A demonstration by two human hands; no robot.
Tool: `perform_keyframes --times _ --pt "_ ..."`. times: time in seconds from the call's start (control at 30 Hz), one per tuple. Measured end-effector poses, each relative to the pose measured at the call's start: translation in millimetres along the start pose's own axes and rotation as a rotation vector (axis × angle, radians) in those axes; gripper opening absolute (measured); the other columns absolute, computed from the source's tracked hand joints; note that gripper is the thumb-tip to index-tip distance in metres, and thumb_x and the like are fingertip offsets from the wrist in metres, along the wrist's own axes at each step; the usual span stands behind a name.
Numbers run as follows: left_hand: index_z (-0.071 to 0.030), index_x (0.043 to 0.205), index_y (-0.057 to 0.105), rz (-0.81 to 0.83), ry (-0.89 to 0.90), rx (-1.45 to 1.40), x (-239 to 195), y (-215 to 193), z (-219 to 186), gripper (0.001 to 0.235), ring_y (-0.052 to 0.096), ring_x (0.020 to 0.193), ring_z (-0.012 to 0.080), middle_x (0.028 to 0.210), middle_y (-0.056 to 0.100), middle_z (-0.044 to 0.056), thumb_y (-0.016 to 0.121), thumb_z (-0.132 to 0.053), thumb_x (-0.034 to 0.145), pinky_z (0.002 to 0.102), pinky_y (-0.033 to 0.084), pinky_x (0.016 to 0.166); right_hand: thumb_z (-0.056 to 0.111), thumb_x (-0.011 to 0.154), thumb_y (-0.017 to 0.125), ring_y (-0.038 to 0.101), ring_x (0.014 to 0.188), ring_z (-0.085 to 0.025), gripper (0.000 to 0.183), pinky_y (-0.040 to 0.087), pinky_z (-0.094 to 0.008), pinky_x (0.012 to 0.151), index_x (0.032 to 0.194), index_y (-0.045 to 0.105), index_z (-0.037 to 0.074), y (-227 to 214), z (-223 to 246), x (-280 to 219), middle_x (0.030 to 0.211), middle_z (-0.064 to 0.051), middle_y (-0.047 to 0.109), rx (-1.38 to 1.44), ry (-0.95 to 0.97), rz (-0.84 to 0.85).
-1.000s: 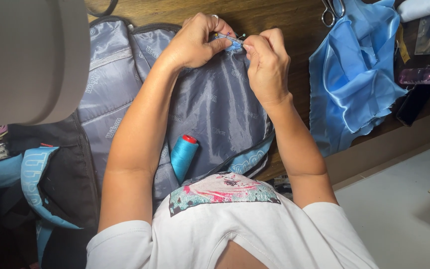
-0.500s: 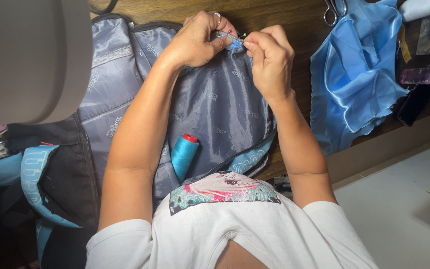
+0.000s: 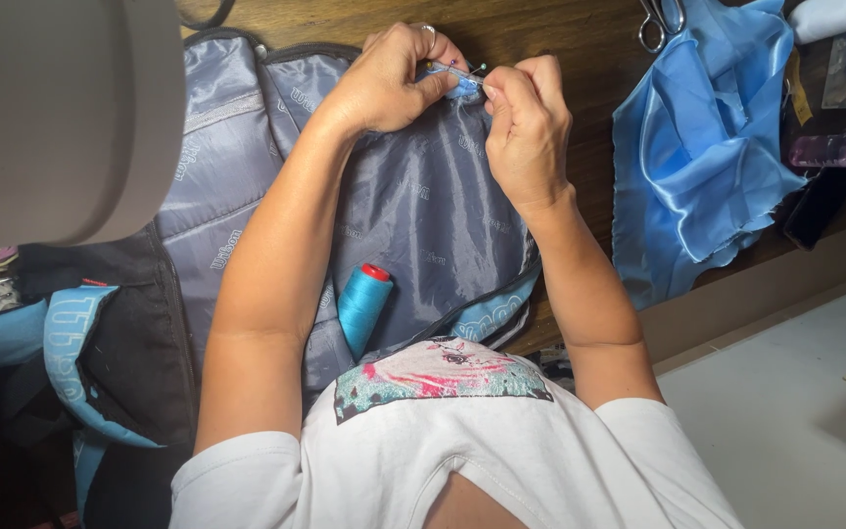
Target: The person sews a light blue fabric onto the interior lining of a black and blue backpack using a needle and thread, pulling the thread through the material several times.
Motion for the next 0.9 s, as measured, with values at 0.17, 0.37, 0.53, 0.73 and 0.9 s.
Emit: perform_keyframes --times 0.17,0.37,0.53,0.73,0.9 --pt "-0.004 0.096 0.078 0.006 0.011 -0.026 0.1 -1.4 -0.6 0.011 0.055 0.055 0.0128 0.075 0.070 0.001 0.076 -0.001 0.086 0.031 0.052 0.060 -0.016 0.091 0.060 0.056 0.068 -0.018 0.012 0.052 -0.031 0.060 0.094 0.066 -0.006 2.6 -0.8 -1.0 0.094 -0.010 0.051 0.008 0.001 -0.019" --pt "-0.004 0.095 0.077 -0.015 0.048 -0.005 -0.3 0.4 -1.1 0.012 0.058 0.059 0.0148 0.079 0.071 0.002 0.076 0.003 0.085 0.035 0.052 0.073 -0.017 0.090 0.065 0.058 0.069 -0.017 0.010 0.051 -0.029 0.063 0.092 0.069 -0.007 2.4 -15.2 -0.1 0.093 -0.010 0.056 0.210 0.095 0.020" --pt "-0.005 0.093 0.076 -0.028 0.070 0.023 -0.3 -0.4 -2.0 0.011 0.060 0.069 0.0186 0.083 0.069 0.003 0.076 0.002 0.085 0.039 0.050 0.082 -0.017 0.090 0.072 0.057 0.069 -0.016 0.010 0.050 -0.027 0.063 0.094 0.070 -0.008 4.6 -32.8 0.8 0.091 -0.009 0.058 0.330 0.125 0.063" --pt "-0.006 0.091 0.077 -0.054 0.055 -0.008 -0.3 -1.5 -5.2 0.013 0.060 0.064 0.0150 0.084 0.069 0.003 0.079 0.004 0.083 0.036 0.051 0.078 -0.015 0.092 0.077 0.063 0.070 -0.015 0.009 0.056 -0.024 0.066 0.097 0.072 -0.009 14.5 -57.2 -2.3 0.090 -0.008 0.059 0.560 0.273 0.159" --pt "-0.003 0.096 0.079 0.002 -0.005 -0.079 -0.5 -4.8 -3.9 0.015 0.060 0.059 0.0120 0.080 0.074 0.004 0.079 0.004 0.082 0.028 0.050 0.054 -0.012 0.089 0.080 0.065 0.072 -0.013 0.021 0.058 -0.021 0.068 0.108 0.073 -0.007 17.9 -61.1 -7.1 0.087 -0.011 0.071 0.713 0.429 0.126"
Point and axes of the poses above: each hand's wrist, its own x-axis towards the middle knuckle, its own y-axis out of the palm, z = x × y, the point moved 4 cm from there along x, towards the middle knuckle
